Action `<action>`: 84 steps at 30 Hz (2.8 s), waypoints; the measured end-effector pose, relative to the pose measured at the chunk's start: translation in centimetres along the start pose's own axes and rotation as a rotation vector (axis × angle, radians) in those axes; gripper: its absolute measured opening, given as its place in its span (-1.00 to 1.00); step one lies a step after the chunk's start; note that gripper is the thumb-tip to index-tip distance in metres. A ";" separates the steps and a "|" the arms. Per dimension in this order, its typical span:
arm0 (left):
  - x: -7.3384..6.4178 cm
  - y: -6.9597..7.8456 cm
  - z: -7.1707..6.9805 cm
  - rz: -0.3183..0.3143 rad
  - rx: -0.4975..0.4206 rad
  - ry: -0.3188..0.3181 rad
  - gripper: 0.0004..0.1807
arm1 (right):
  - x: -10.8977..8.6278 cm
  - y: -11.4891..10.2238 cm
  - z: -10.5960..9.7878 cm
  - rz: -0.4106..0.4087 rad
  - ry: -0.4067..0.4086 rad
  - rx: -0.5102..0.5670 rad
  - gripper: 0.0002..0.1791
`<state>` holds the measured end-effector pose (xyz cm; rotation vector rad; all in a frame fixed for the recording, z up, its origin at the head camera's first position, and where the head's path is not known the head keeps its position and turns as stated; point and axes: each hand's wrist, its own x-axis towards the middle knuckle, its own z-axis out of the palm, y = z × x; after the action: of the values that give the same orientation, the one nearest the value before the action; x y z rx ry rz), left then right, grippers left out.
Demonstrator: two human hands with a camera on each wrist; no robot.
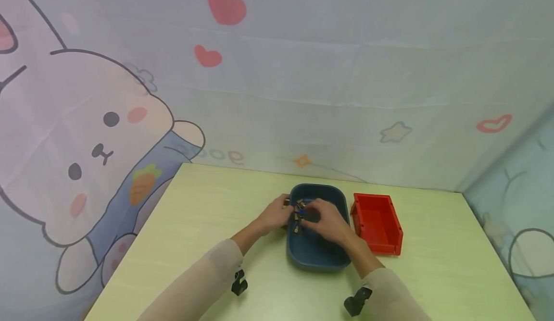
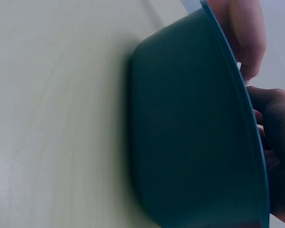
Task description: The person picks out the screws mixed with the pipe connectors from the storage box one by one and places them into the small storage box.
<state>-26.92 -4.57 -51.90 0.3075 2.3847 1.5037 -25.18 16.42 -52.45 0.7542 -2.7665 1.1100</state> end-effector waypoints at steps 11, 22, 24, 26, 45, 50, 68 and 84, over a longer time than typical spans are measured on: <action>0.0 -0.2 0.1 -0.051 -0.097 -0.024 -0.45 | -0.2 0.1 1.5 0.005 -0.026 -0.041 -0.79; 0.1 -0.2 0.2 -0.053 -0.094 -0.009 -0.44 | -0.3 0.5 2.7 0.027 -0.042 -0.026 -0.88; 0.1 -0.2 0.2 -0.053 -0.089 -0.009 -0.45 | -0.3 0.5 2.8 0.021 -0.045 -0.038 -0.88; 0.0 0.0 0.2 -0.055 -0.085 -0.010 -0.45 | -0.3 0.6 2.9 0.013 -0.045 -0.050 -0.88; 0.0 0.0 0.2 -0.062 -0.095 -0.036 -0.44 | -0.3 0.7 3.1 -0.077 -0.068 -0.160 -0.86; 0.1 0.0 0.2 -0.068 -0.088 -0.035 -0.44 | -0.3 0.8 3.1 -0.055 -0.073 -0.176 -0.86; 0.1 0.2 0.2 -0.060 -0.101 -0.024 -0.44 | -0.1 0.6 3.3 -0.028 -0.066 -0.177 -0.84; -0.1 0.2 0.2 -0.057 -0.100 -0.019 -0.45 | -0.3 0.6 3.5 -0.039 -0.014 -0.144 -0.78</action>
<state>-26.79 -4.34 -51.83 0.2286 2.2744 1.5806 -24.78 14.63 -55.49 0.7970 -2.7929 0.8906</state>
